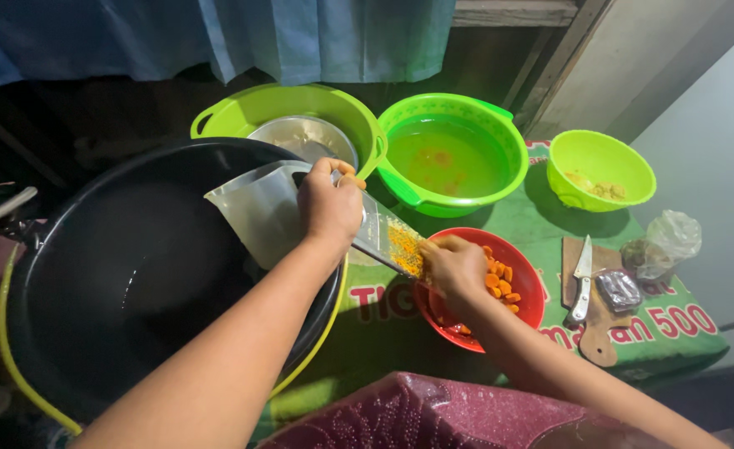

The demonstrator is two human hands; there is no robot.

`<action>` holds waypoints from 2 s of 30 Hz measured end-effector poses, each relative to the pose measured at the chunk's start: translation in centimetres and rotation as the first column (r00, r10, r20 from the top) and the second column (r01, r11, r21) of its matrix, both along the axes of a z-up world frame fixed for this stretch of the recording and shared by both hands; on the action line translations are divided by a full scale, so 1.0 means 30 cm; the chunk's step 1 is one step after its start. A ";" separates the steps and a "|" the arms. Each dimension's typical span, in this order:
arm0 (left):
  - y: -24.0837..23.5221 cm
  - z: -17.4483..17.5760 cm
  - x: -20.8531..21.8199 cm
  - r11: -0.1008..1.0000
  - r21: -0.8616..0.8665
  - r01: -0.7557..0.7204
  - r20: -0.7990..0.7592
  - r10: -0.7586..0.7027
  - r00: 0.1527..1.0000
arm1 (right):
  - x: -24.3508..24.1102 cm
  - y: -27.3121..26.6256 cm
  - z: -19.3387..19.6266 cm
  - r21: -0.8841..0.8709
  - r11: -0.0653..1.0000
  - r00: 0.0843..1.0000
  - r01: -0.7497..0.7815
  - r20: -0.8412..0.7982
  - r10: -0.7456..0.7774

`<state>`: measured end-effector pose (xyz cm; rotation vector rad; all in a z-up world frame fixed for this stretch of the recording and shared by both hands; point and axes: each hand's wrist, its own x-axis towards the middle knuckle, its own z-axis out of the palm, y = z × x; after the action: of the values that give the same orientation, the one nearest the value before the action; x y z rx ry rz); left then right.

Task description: The person grates peeled carrots using a handheld metal grater over a red bowl. Shredded carrot accumulates in the bowl as the person repeatedly rubs carrot pieces against the grater surface.

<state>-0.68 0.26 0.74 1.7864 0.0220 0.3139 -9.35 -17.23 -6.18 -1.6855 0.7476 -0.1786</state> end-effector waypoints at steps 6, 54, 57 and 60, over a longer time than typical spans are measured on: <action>0.006 0.015 -0.009 0.999 -0.036 0.015 -0.014 -0.016 1.000 | -0.011 0.012 0.009 -0.013 0.999 0.998 -0.037 0.058 0.037; 0.028 0.048 -0.014 0.922 -0.351 0.160 -0.124 -0.215 0.969 | -0.069 -0.089 -0.066 -0.108 0.991 0.987 0.080 -0.129 -0.094; 0.023 0.053 -0.009 0.935 -0.328 0.134 -0.183 -0.202 0.962 | -0.049 -0.161 -0.105 -0.006 1.000 0.992 -0.024 -0.127 0.023; 0.029 0.067 -0.016 0.913 -0.391 0.115 -0.228 -0.217 0.949 | -0.011 -0.208 -0.129 0.145 0.984 0.987 -0.104 -0.106 0.119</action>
<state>-1.16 1.13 2.75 1.4254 0.1128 -0.0587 -9.69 -23.46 -10.06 -1.6090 0.7310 0.0483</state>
